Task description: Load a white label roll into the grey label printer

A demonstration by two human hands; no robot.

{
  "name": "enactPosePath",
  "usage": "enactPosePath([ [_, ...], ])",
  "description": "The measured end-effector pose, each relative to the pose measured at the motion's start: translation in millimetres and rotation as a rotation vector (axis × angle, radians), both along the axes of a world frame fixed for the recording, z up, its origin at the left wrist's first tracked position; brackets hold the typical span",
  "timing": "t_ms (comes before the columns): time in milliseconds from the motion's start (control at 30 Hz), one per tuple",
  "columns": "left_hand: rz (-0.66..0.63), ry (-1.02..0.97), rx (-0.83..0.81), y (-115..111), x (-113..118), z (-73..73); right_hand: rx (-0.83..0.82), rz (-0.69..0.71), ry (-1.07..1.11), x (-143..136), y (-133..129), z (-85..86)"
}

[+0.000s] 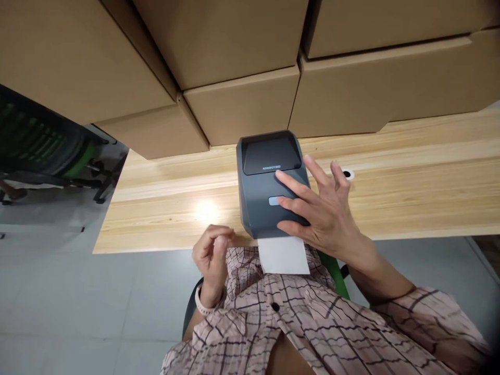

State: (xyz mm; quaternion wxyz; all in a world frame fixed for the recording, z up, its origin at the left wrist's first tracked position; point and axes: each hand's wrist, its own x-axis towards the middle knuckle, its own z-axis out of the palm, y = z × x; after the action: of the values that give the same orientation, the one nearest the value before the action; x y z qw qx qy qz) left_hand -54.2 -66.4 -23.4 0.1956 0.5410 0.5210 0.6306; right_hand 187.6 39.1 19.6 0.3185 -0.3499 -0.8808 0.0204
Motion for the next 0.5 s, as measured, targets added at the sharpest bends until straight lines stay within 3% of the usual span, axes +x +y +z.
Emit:
enactPosePath([
  [67,0.01,0.065,0.028,11,3,-0.9,-0.003,0.061,-0.026,-3,5,5.2],
  [167,-0.103,0.09,-0.072,18,17,-5.7,0.008,0.097,0.078,-4,5,-2.6],
  [267,-0.209,-0.012,-0.226,13,32,-16.8,-0.065,0.039,0.333,-2,-8,-31.7],
  [333,-0.223,-0.07,-0.284,9,37,-25.6,-0.204,-0.033,0.551,-2,-21,-55.2],
  [433,-0.199,-0.053,-0.271,6,35,-35.4,-0.421,-0.101,0.796,-4,-38,-79.8],
  [500,-0.175,-0.005,-0.241,8,33,-38.4,-0.48,-0.096,0.841,-5,-44,-85.3],
])
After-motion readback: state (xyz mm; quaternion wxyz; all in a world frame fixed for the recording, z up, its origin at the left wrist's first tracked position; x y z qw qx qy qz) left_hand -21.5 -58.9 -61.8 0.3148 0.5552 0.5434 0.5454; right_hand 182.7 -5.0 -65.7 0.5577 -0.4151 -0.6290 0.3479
